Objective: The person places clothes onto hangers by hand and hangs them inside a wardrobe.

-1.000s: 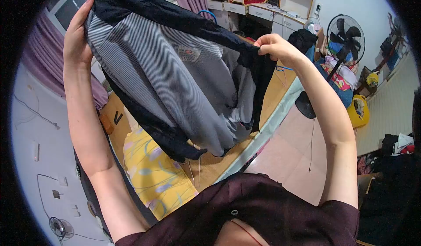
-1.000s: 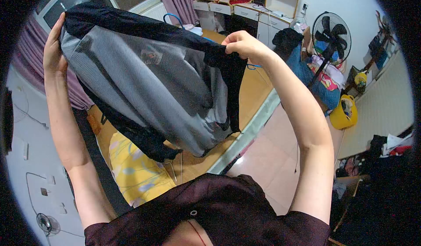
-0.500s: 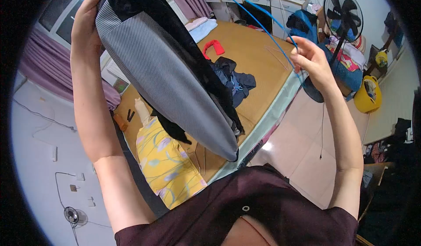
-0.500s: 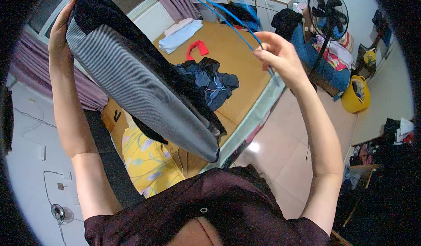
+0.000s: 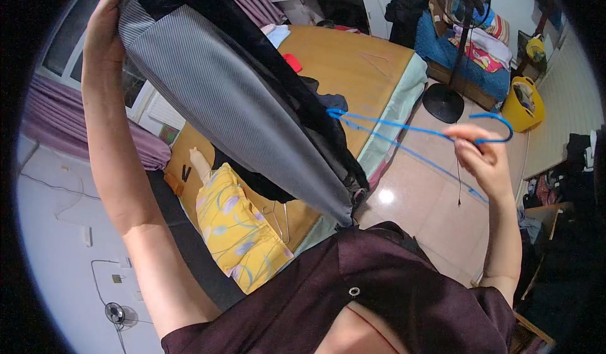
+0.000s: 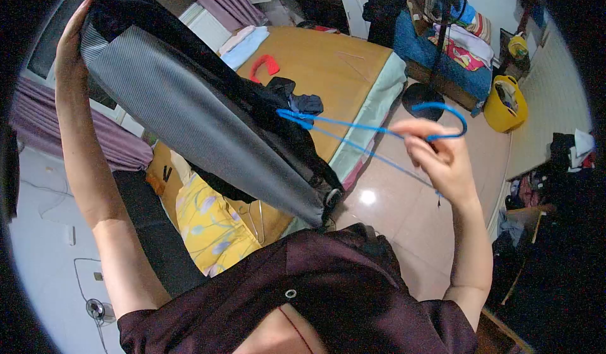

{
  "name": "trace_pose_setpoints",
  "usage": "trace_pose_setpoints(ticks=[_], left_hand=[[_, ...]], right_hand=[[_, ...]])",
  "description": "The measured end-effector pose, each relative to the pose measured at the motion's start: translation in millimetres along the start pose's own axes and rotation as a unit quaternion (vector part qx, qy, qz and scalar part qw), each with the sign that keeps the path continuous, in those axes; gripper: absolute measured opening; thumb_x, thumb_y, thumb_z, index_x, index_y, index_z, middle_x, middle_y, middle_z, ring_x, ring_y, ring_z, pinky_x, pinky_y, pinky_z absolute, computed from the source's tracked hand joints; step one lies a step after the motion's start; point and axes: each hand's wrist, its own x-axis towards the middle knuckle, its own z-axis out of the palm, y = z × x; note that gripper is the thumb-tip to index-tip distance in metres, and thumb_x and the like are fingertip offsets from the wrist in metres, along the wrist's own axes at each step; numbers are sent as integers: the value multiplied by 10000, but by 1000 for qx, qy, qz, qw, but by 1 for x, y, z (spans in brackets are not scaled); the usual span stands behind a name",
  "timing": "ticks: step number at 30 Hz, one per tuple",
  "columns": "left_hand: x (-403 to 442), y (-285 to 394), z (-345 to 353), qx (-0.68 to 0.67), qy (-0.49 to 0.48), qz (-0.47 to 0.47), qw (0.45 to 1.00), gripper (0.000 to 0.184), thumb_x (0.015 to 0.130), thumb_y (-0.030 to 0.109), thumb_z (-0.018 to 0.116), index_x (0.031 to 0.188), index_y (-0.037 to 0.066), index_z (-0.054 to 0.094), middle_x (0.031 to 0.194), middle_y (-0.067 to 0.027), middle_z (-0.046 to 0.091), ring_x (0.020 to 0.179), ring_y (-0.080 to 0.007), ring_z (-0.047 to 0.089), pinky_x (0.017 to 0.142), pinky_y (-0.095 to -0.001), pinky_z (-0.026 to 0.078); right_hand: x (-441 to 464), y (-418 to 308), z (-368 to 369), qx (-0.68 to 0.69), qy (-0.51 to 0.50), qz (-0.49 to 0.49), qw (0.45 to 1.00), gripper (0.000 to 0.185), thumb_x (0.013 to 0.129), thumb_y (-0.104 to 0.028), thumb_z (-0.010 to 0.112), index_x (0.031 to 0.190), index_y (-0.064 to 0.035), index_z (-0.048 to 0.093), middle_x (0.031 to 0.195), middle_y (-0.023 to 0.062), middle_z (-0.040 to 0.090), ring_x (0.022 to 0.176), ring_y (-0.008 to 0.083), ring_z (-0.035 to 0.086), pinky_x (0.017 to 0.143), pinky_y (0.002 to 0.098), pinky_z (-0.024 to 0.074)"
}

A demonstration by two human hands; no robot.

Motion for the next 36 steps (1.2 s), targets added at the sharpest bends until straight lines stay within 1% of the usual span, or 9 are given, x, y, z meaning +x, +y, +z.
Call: trace_pose_setpoints(ticks=[3,13,17,23,25,28,31,33,36], left_hand=[[-4,1,33,55,48,33,997,325,923,115,446,1213,-10,523,1220,-140,551,1136,-222,525,991,-310,416],[-29,-1,133,68,-105,56,991,345,902,154,517,1206,-7,536,1198,-130,568,1116,-207,539,948,-289,438],[-25,-8,157,63,-124,63,988,339,905,162,519,1201,-2,542,1198,-127,569,1118,-201,538,951,-283,435],[-50,-4,186,-10,-159,73,984,316,900,131,527,1189,5,554,1211,-112,565,1117,-186,538,952,-283,425],[-65,7,182,21,-42,32,998,342,861,107,558,1183,-7,539,1169,-108,577,1100,-173,538,945,-289,417],[-109,17,212,45,-277,117,953,332,883,284,585,1072,11,561,976,-69,613,851,-123,570,756,-251,465],[-124,18,191,18,-292,63,954,278,896,274,560,975,7,559,889,-33,593,758,-100,547,692,-244,464],[-138,10,170,112,-255,129,952,249,857,270,588,901,27,555,818,-20,574,709,-89,530,640,-229,442],[-167,-4,130,196,-228,107,948,204,761,221,656,796,54,544,734,-15,562,662,-71,513,576,-200,399]], right_hand=[[-25,-3,-7,39,-24,54,998,212,831,-15,532,1016,-12,635,697,-37,522,572,25,435,493,168,336],[-31,62,-4,5,62,66,996,243,835,-58,477,1010,39,616,592,14,526,541,72,499,493,243,400],[-34,51,-6,45,-24,142,989,248,832,-55,466,1005,50,610,597,11,530,551,72,503,526,239,422],[7,112,-7,1,32,93,995,248,827,-43,467,1026,22,601,605,-1,536,490,67,480,449,232,392],[20,113,0,167,22,223,960,252,836,-53,475,1056,0,584,625,-10,529,457,41,429,401,197,357],[37,128,-1,336,105,113,929,174,888,-48,503,1041,12,562,714,33,556,454,23,371,373,157,276],[57,116,-1,407,148,11,901,164,900,-52,522,1045,19,556,769,83,564,573,58,424,456,173,331],[71,113,-5,406,165,-57,897,164,906,-50,517,1051,18,552,826,97,545,581,63,389,476,182,335],[86,84,-3,435,171,-148,872,167,913,-21,489,1066,20,543,867,96,527,645,81,399,525,196,353]])
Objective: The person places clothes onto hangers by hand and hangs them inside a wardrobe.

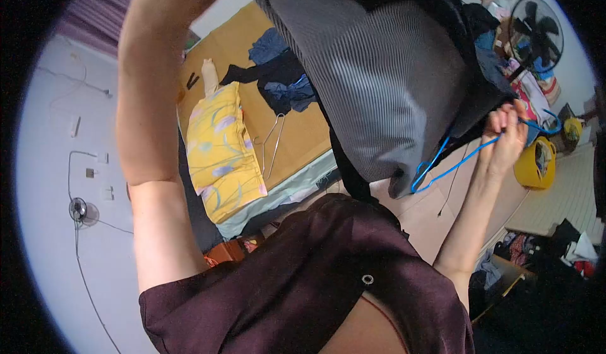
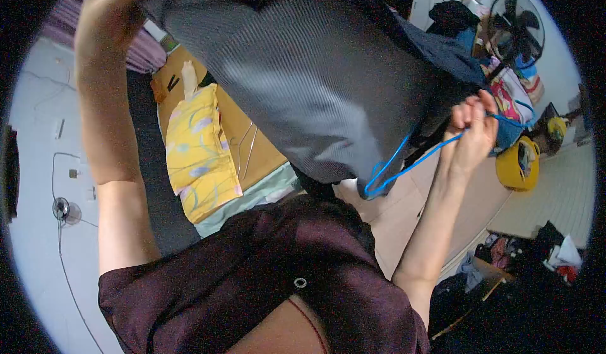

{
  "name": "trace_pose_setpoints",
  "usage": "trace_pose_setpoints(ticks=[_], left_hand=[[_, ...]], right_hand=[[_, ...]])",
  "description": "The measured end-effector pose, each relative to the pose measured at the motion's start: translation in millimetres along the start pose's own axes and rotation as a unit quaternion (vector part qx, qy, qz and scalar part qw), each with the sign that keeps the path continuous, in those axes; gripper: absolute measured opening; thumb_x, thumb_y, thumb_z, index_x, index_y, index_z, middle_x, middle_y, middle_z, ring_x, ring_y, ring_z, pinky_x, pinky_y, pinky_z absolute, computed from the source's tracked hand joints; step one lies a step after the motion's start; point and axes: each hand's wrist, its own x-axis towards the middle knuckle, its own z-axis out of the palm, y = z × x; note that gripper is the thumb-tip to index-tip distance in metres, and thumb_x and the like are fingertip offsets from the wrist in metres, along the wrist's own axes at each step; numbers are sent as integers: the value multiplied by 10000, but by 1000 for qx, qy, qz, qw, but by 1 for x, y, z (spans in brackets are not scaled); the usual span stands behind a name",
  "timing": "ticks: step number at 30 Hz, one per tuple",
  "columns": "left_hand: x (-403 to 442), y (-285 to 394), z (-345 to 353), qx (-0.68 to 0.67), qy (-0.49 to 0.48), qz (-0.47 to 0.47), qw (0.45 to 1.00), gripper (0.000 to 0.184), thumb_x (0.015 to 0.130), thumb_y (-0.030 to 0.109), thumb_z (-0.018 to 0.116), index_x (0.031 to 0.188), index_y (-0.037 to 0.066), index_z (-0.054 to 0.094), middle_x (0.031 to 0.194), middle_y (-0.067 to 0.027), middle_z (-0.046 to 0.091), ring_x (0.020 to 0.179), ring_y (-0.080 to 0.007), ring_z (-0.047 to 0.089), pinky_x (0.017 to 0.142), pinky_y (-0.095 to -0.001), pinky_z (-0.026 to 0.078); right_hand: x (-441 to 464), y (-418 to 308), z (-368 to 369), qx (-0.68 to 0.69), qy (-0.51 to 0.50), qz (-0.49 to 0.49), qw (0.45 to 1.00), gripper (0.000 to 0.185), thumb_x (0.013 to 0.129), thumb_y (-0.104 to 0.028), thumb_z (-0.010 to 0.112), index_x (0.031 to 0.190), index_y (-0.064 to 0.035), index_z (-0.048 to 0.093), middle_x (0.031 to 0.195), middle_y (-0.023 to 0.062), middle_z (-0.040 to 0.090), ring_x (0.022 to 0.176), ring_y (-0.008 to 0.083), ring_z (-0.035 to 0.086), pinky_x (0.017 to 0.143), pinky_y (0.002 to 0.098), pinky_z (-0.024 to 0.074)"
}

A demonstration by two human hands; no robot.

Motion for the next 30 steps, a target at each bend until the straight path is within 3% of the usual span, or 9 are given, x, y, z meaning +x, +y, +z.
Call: trace_pose_setpoints(ticks=[2,4,8,11,15,19,22,24,30], left_hand=[[-25,-16,-20,-177,-82,-138,971,207,723,135,669,861,40,548,838,-59,584,745,-124,537,649,-258,429],[-69,-54,-10,8,-85,-127,988,414,792,107,585,1179,-15,502,1124,-99,569,1076,-167,536,944,-294,407],[-136,-99,38,-54,-136,-225,963,618,698,275,570,1227,-22,448,1253,-136,469,1229,-225,399,1054,-355,285],[-214,-144,99,-375,-99,-331,860,767,695,169,570,1377,-29,278,1392,-101,346,1288,-192,310,1084,-333,219],[-252,-148,118,-585,-37,-411,698,497,738,156,624,1173,-32,474,1045,-12,545,973,-115,475,859,-251,378],[-259,-153,86,-376,-152,-455,793,357,772,310,710,903,-9,619,801,-49,596,791,-110,532,715,-242,434],[-278,-156,66,-466,174,-590,636,464,777,329,714,1041,-22,565,840,-51,604,769,-124,557,659,-280,462],[-282,-167,43,-509,415,-507,558,466,853,251,632,1207,14,444,973,-109,613,880,-195,616,760,-356,525],[-357,-190,12,-510,578,-440,461,457,903,337,532,1202,-4,479,1092,-148,601,988,-277,598,885,-405,478]], right_hand=[[7,-1,24,-7,10,-42,999,171,919,2,462,1070,14,540,864,77,516,694,96,413,557,208,363],[11,8,43,-25,-37,-66,997,170,914,17,459,1057,4,549,857,51,521,678,86,415,553,205,364],[-7,39,101,-177,3,-91,980,122,892,-5,500,988,0,574,869,34,565,655,72,456,521,203,356],[-22,72,123,-214,-100,-82,968,129,890,-17,509,997,6,578,923,57,584,679,71,467,541,194,359],[-31,109,171,-275,-154,-36,948,156,888,-11,500,1009,43,584,889,70,594,624,63,467,524,201,366],[-18,156,204,-290,-279,132,906,190,876,-33,498,1018,51,592,771,22,544,600,54,455,529,171,337],[-7,195,225,-205,-260,331,883,201,888,-49,497,1040,48,585,819,36,540,550,40,410,478,172,300],[7,220,225,-161,-269,440,841,218,913,-71,475,1082,39,559,770,34,522,499,28,363,428,167,264],[41,267,182,-102,-310,584,744,279,957,-162,425,1142,34,499,593,9,415,404,9,251,348,170,195]])
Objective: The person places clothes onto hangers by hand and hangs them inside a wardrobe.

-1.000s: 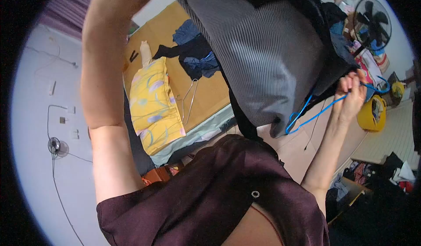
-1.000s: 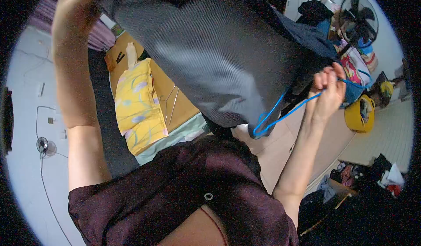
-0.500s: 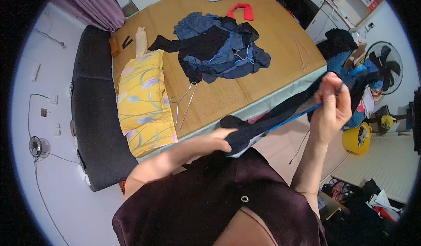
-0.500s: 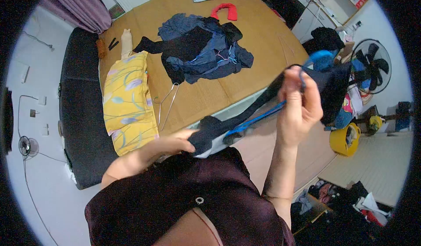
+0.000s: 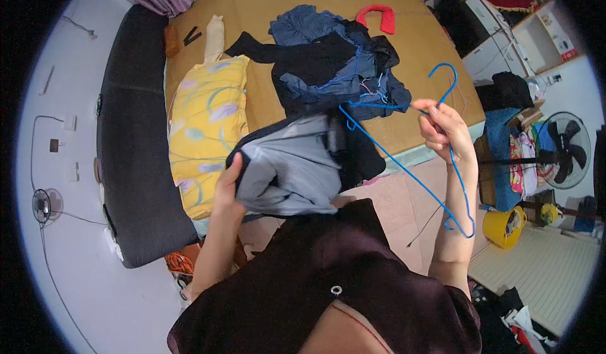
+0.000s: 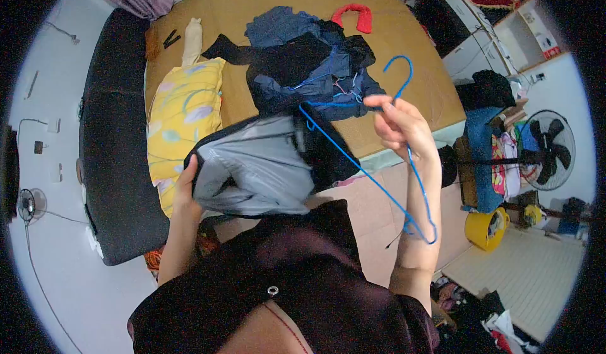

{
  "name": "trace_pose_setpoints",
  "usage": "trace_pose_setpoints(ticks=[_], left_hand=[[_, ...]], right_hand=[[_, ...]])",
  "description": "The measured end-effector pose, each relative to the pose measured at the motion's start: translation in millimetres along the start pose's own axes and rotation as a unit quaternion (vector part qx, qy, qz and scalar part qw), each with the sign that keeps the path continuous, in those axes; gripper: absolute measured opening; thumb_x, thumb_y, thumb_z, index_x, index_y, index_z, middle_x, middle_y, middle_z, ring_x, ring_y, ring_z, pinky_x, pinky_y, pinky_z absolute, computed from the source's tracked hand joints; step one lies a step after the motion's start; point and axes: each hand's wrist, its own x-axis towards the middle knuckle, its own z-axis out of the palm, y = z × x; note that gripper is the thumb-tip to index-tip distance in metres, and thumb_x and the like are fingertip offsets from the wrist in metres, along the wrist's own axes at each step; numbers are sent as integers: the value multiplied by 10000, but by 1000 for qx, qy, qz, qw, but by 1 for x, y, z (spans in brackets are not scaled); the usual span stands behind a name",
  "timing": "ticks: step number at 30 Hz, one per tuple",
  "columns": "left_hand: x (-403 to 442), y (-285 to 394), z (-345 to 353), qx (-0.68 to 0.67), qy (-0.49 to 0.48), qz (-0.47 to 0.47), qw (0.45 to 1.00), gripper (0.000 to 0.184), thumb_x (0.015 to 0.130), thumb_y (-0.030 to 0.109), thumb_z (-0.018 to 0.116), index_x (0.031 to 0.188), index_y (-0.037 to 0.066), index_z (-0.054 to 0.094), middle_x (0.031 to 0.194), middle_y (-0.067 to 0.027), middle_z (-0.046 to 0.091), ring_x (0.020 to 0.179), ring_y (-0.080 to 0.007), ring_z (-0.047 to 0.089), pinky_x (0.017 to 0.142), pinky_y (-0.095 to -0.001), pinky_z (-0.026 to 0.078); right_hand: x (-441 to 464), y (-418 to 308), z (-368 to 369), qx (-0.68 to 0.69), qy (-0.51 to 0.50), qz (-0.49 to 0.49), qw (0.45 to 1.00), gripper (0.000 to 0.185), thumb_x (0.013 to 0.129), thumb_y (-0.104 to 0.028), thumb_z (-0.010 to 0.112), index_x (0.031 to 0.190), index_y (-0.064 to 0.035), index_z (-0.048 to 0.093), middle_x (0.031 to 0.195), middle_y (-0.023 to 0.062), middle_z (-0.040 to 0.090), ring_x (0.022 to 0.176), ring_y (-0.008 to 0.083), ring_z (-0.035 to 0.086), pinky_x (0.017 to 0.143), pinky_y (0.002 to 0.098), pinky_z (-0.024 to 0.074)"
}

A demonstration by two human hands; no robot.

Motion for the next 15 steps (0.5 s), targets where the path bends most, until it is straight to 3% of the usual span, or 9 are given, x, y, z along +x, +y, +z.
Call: trace_pose_setpoints(ticks=[4,5,7,10,13,14,15], left_hand=[[-16,-9,-33,-45,18,43,998,443,930,271,494,1267,-3,406,1205,-169,529,1055,-306,557,897,-443,468],[-23,-14,-35,-33,81,36,996,426,934,251,488,1269,1,406,1208,-169,527,1057,-302,555,899,-445,466],[-41,-28,-33,-23,150,30,988,411,937,232,482,1272,5,407,1212,-168,524,1059,-299,554,900,-447,464],[-69,-42,-20,60,167,64,982,417,940,298,477,1238,7,452,1190,-150,539,1024,-284,562,889,-394,475],[-95,-62,-24,278,146,123,941,437,944,307,465,1246,-9,445,1201,-154,534,1039,-286,554,907,-395,458],[-103,-71,-35,148,211,111,960,449,946,318,458,1244,-18,444,1200,-155,539,1045,-287,549,911,-400,452],[-107,-77,-43,14,274,97,957,462,947,328,451,1243,-26,443,1198,-157,544,1050,-288,545,914,-405,446]], right_hand=[[27,4,-50,-134,90,14,987,211,941,-166,453,1033,-2,548,560,-26,422,411,31,285,367,190,214],[42,12,-65,-133,86,22,987,211,941,-166,453,1033,-2,548,560,-26,422,411,31,285,367,190,214],[75,43,-102,-191,216,13,958,157,926,-144,469,966,-39,578,556,-20,441,432,46,344,374,213,247],[134,112,-165,-294,277,42,914,119,897,-120,491,921,-48,583,591,-7,484,430,74,389,382,231,293],[181,179,-229,-429,352,80,828,87,854,-116,539,871,-63,607,614,39,549,478,128,508,407,276,379],[187,183,-230,-521,370,81,765,94,837,-123,553,817,-62,621,676,100,614,545,195,605,466,334,462],[193,198,-248,-524,364,85,766,94,837,-123,553,817,-62,621,676,100,614,545,195,605,466,334,462]])
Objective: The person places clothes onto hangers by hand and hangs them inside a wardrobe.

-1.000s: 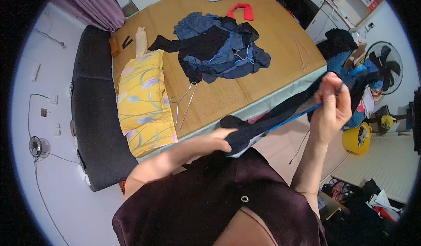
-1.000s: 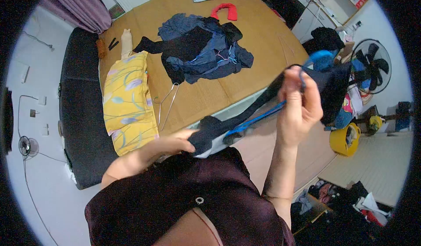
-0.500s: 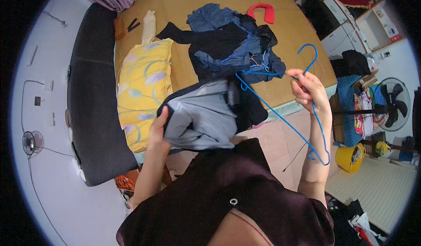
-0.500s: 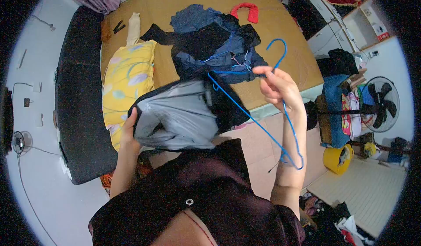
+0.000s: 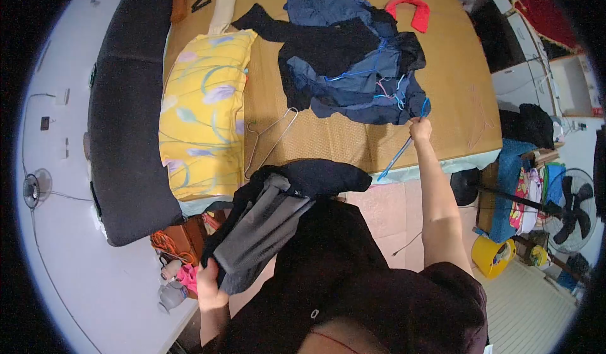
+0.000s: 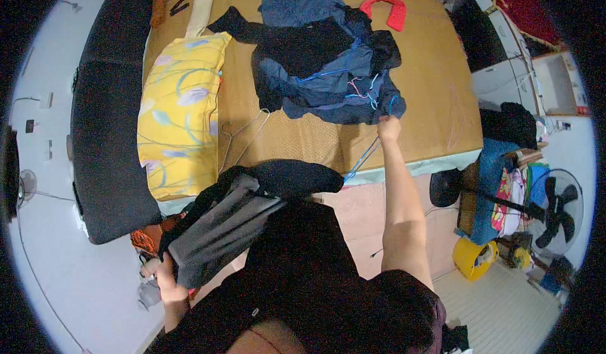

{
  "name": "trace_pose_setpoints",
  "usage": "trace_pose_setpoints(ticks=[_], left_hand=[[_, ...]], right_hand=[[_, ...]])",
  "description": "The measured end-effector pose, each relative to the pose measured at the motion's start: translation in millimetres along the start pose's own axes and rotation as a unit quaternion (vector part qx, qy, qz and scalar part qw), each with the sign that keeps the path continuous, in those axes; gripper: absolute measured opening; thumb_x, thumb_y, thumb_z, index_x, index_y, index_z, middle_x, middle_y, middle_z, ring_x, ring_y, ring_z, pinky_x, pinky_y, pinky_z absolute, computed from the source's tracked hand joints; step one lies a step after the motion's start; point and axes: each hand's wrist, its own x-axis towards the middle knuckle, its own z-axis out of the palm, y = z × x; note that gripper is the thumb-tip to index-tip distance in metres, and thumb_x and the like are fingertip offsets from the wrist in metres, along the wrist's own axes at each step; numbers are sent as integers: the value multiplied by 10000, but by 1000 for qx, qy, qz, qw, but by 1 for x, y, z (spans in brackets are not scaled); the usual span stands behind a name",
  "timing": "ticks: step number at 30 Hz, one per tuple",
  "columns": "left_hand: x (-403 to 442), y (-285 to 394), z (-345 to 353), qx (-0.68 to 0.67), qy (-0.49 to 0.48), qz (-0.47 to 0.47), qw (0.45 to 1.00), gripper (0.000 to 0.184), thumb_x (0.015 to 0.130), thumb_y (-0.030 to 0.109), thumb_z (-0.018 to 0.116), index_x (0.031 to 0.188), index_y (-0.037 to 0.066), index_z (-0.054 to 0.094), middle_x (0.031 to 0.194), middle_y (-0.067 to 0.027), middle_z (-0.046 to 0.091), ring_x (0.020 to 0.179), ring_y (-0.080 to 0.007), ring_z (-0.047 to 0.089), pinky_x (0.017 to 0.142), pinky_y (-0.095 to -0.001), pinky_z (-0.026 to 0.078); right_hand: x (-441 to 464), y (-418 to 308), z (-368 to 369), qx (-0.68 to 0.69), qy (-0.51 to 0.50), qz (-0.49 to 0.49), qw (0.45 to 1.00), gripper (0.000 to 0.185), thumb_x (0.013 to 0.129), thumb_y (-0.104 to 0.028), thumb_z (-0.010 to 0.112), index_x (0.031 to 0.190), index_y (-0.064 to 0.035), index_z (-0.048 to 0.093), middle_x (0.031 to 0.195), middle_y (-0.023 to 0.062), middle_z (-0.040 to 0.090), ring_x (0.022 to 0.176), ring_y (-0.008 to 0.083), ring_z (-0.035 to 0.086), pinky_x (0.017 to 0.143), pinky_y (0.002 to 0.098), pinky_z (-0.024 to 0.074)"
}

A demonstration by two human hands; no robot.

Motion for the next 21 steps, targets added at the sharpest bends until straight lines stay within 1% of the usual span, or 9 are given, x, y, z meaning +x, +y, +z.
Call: trace_pose_setpoints(ticks=[2,4,8,10,11,12,14,17,21], left_hand=[[-6,-5,-7,-25,-48,8,998,464,923,278,494,1269,-22,418,1231,-161,521,1088,-301,527,935,-427,426],[-12,-11,-14,-52,-95,20,994,488,898,227,537,1295,-18,392,1265,-165,497,1126,-314,509,955,-449,405],[-31,-16,-26,14,24,-13,1000,655,833,323,638,1324,-20,373,1305,-162,467,1163,-317,483,986,-452,370],[-30,-28,-29,-34,-89,29,995,698,813,362,659,1325,-18,377,1310,-153,464,1165,-313,481,989,-442,364],[-38,-40,-49,-9,-29,30,999,725,784,380,689,1317,-16,395,1306,-150,470,1159,-300,487,991,-435,359],[-42,-42,-55,-5,2,31,999,718,777,371,693,1305,-17,401,1297,-152,475,1151,-300,490,986,-435,361],[-51,-39,-63,-11,37,33,999,702,762,352,701,1282,-21,412,1279,-156,484,1135,-301,497,976,-434,366],[-69,-36,-78,-13,73,35,997,679,740,324,713,1247,-26,428,1253,-161,498,1111,-303,508,961,-434,374],[-79,-34,-94,-18,104,37,994,649,710,287,730,1200,-33,449,1217,-169,517,1079,-305,522,941,-433,384]], right_hand=[[32,46,32,-219,74,-102,968,124,830,-141,564,768,-54,626,734,134,643,677,236,661,513,374,506],[57,58,48,-309,-4,-72,948,114,818,-154,576,844,-52,621,772,159,651,776,280,663,598,400,526],[40,22,77,0,-86,153,985,484,775,-182,622,1192,-37,425,1019,262,595,921,387,611,834,419,480],[33,10,107,-178,-51,-103,977,627,765,-172,638,1288,-30,322,1098,276,560,1014,383,574,875,413,461],[27,-6,124,-224,-103,-100,964,634,755,-175,638,1308,-41,360,1143,250,557,1067,365,546,902,405,440],[34,14,160,-168,-101,-242,950,527,748,-198,630,1234,-52,490,1149,204,575,1031,340,567,882,401,444],[-12,-48,201,-203,-209,-227,929,281,750,-206,608,1003,-95,658,958,150,653,919,299,621,818,378,478],[-67,-77,291,-153,-300,-373,864,273,765,-193,577,1004,-92,663,950,169,648,896,312,624,796,387,489],[-155,-129,363,-120,-427,-266,856,304,803,-245,571,1070,-113,636,1010,170,638,954,317,604,843,377,469]])
